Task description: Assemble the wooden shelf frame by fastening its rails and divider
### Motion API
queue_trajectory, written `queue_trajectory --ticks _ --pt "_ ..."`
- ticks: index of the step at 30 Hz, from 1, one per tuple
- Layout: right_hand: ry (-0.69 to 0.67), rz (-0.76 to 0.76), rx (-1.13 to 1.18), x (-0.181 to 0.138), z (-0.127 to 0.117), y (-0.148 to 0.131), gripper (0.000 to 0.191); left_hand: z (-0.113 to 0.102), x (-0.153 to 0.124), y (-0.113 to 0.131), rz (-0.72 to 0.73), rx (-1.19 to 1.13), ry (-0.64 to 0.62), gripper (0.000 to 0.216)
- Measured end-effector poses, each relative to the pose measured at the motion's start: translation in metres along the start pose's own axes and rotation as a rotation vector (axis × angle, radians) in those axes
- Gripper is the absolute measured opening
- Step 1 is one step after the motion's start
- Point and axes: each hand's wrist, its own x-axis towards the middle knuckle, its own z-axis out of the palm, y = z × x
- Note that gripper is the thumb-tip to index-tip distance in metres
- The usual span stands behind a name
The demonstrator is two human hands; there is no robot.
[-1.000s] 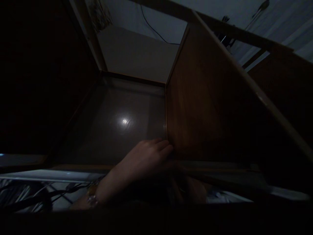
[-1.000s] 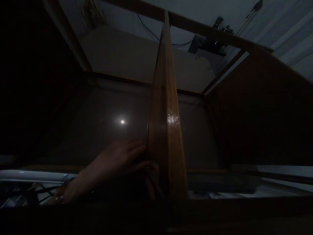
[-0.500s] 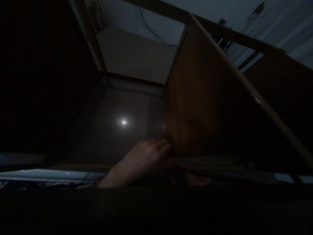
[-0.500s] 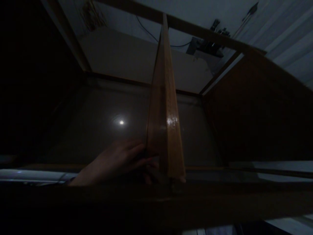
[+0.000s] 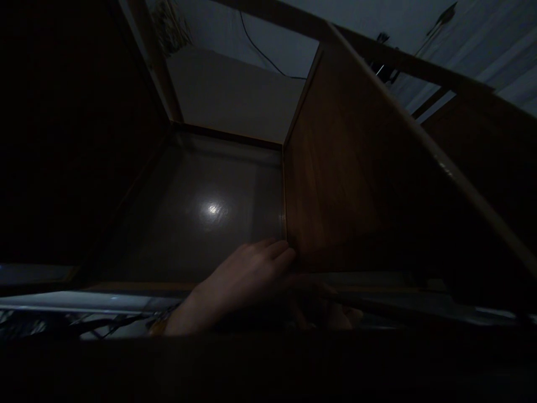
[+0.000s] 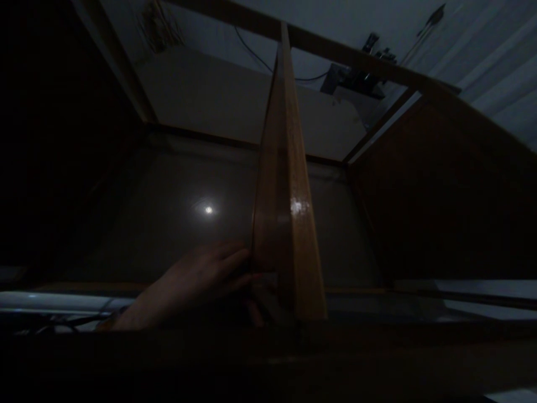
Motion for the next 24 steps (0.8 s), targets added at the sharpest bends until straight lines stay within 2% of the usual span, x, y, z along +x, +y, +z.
queue_trajectory --ticks 11,15,19,24 --pt "0.081 -0.038 0.006 -0.013 0.0 -0.017 0.021 0.012 -0.001 -0.009 0.045 -0.1 0.067 0.023" --pt "0.136 -0.079 0.073 -0.013 0.001 -0.022 0.034 0.015 -0.004 -0.008 0.011 -0.088 0.125 0.032" --pt "0.151 0.031 0.159 -0.011 0.002 -0.032 0.042 0.01 -0.002 -0.003 0.046 -0.042 0.14 0.038" --pt "0.186 0.104 0.153 -0.016 0.005 -0.041 0.037 0.004 -0.002 0.001 0.058 0.004 0.133 0.036"
